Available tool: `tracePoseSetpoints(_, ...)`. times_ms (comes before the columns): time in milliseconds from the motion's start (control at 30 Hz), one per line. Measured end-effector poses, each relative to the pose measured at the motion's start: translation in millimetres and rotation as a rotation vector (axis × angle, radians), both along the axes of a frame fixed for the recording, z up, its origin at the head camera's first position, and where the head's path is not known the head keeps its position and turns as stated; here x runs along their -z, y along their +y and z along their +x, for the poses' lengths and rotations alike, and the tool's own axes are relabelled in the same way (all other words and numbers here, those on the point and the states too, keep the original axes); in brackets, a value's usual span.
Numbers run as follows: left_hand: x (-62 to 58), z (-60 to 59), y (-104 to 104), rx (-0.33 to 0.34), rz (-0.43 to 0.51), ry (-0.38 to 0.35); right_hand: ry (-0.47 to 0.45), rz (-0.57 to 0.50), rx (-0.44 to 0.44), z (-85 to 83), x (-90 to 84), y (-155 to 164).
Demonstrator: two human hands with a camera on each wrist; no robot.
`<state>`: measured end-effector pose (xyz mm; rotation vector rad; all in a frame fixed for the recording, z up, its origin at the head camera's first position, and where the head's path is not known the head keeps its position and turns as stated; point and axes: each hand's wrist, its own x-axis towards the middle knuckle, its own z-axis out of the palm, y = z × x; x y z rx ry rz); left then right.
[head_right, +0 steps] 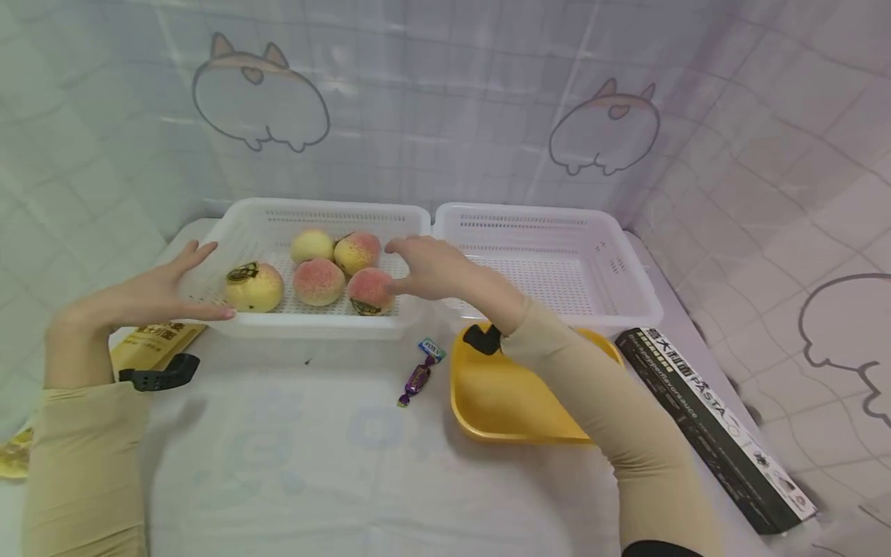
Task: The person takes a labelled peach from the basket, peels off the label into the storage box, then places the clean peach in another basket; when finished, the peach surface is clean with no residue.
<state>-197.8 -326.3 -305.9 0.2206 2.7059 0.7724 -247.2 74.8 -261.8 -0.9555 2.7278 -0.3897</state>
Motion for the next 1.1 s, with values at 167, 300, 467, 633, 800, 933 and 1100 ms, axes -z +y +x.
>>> tracePoseSetpoints(167,2.1,-3.7,-4,0.011,0.022,-0.031,-0.140,0.104,-0.056,-29.6,0.6,-33)
tracePoseSetpoints(300,3.5,-7.5,-2,0.010,0.015,-0.032,-0.242,0.272,-0.098,-49.6,7.0,-58)
tracePoseSetpoints(467,6.4,-11.2,2,-0.001,-0.002,-0.030,-0.271,0.504,-0.121,-56.1,9.7,-78)
tracePoseSetpoints(633,7.0,-11.6,9,-0.010,0.002,-0.041,-0.254,0.575,0.033,-51.8,10.6,-82)
tracePoseSetpoints(800,4.6,-9.8,12,-0.014,-0.007,-0.041,-0.266,0.531,0.049,-51.5,8.6,-78)
tracePoseSetpoints(933,1.2,-10.4,12,0.002,-0.014,-0.032,-0.264,0.451,-0.049,-55.4,-3.2,-65)
tracePoseSetpoints(1100,-3.4,-12.5,12,0.011,-0.034,-0.030,-0.165,0.153,-0.099,-43.7,-22.6,-36)
